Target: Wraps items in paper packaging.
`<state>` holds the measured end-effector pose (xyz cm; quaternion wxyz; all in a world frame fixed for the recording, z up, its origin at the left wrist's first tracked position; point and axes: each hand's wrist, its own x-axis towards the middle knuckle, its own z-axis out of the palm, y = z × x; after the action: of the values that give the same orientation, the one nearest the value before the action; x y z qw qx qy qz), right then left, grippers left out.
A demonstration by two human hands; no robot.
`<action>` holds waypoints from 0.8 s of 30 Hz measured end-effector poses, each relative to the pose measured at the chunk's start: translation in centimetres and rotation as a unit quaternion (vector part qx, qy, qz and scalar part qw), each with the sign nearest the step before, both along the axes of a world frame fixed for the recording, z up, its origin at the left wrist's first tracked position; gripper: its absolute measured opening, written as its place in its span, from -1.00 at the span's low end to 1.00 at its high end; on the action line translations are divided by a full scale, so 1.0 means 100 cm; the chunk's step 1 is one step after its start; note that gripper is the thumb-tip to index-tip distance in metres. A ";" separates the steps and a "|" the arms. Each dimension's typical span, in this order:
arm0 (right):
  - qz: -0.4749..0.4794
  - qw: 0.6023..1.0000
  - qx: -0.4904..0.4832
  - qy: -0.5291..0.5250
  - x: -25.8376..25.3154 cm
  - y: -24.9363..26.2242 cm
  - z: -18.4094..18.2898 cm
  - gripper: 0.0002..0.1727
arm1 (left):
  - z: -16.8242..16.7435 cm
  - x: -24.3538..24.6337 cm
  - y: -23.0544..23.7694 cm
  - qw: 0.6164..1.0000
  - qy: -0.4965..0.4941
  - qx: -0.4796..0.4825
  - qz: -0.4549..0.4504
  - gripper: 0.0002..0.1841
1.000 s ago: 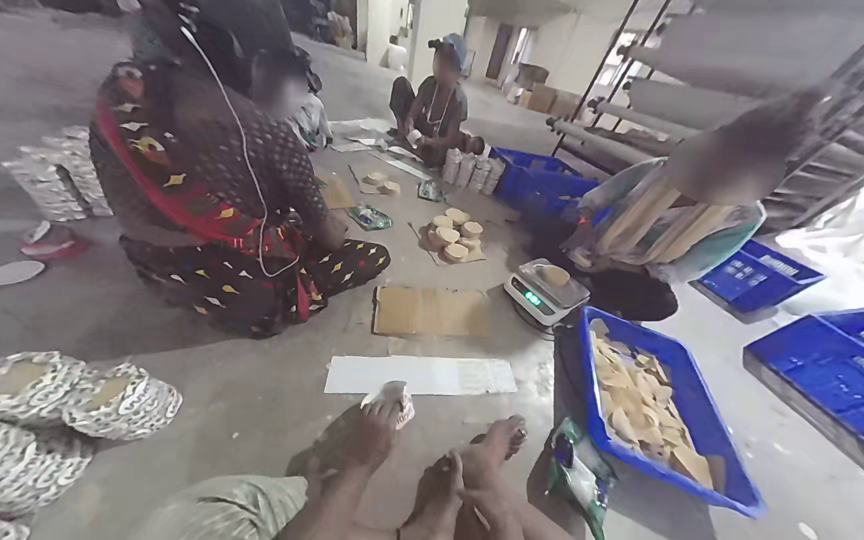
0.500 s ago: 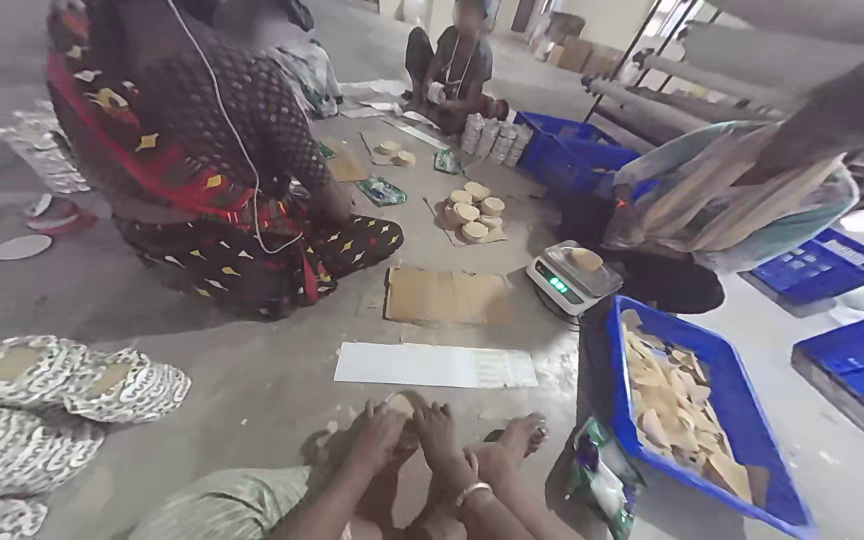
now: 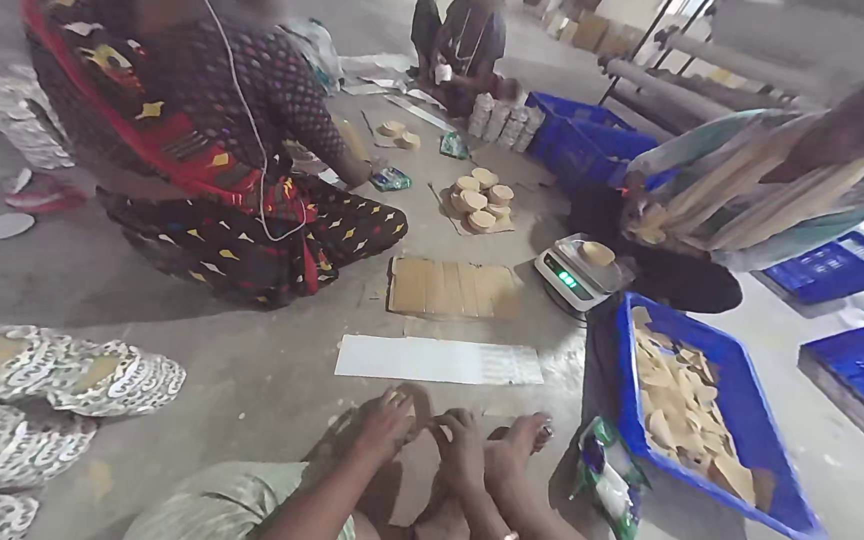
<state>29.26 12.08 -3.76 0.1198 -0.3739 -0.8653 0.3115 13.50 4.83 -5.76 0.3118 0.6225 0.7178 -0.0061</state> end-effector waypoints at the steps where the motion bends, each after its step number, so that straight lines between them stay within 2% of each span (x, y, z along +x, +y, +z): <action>1: -0.063 0.996 -0.063 0.029 0.005 -0.005 -0.008 -0.73 | 0.001 0.000 0.001 1.000 -0.009 -0.003 -0.003 -0.66; 4: -0.176 0.936 -0.294 0.083 0.003 -0.028 -0.049 -0.38 | 0.012 -0.002 0.006 0.998 -0.018 -0.054 -0.024 -0.62; 6: -0.247 0.890 -0.349 0.161 -0.014 -0.048 -0.069 -0.33 | 0.015 -0.007 0.007 0.998 -0.028 -0.050 -0.029 -0.63; 8: -0.306 0.860 -0.347 0.215 -0.032 -0.061 -0.079 -0.34 | 0.015 -0.007 0.004 0.998 -0.042 -0.032 -0.018 -0.62; 11: -0.340 0.866 -0.286 0.231 -0.043 -0.064 -0.088 -0.54 | 0.010 -0.004 -0.002 0.999 -0.039 0.008 0.024 -0.48; 12: -0.347 0.875 -0.258 0.216 -0.043 -0.061 -0.089 -0.63 | 0.005 -0.001 -0.004 0.998 -0.035 0.025 0.041 -0.48; 15: -0.333 0.921 -0.142 0.143 -0.034 -0.039 -0.090 -0.75 | -0.010 0.011 -0.006 0.990 -0.022 0.090 0.106 -0.58; 18: -0.285 0.953 -0.030 0.098 -0.030 -0.024 -0.085 -0.81 | -0.016 0.018 -0.002 0.985 -0.012 0.119 0.125 -0.62; 21: -0.169 0.984 0.059 -0.018 -0.027 -0.028 -0.069 -0.79 | -0.022 0.020 -0.005 0.985 -0.025 0.120 0.118 -0.59; 23: -0.102 0.988 0.116 -0.024 -0.021 -0.037 -0.073 -0.73 | -0.021 0.020 -0.005 0.992 -0.016 0.079 0.099 -0.55; 24: -0.097 0.990 0.103 -0.016 -0.019 -0.037 -0.075 -0.72 | -0.023 0.021 -0.004 0.993 -0.010 0.076 0.095 -0.55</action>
<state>27.39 8.41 -11.23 0.1740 -0.4468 -0.8541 0.2015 15.59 4.38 -8.05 0.2699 0.5731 0.7692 0.0841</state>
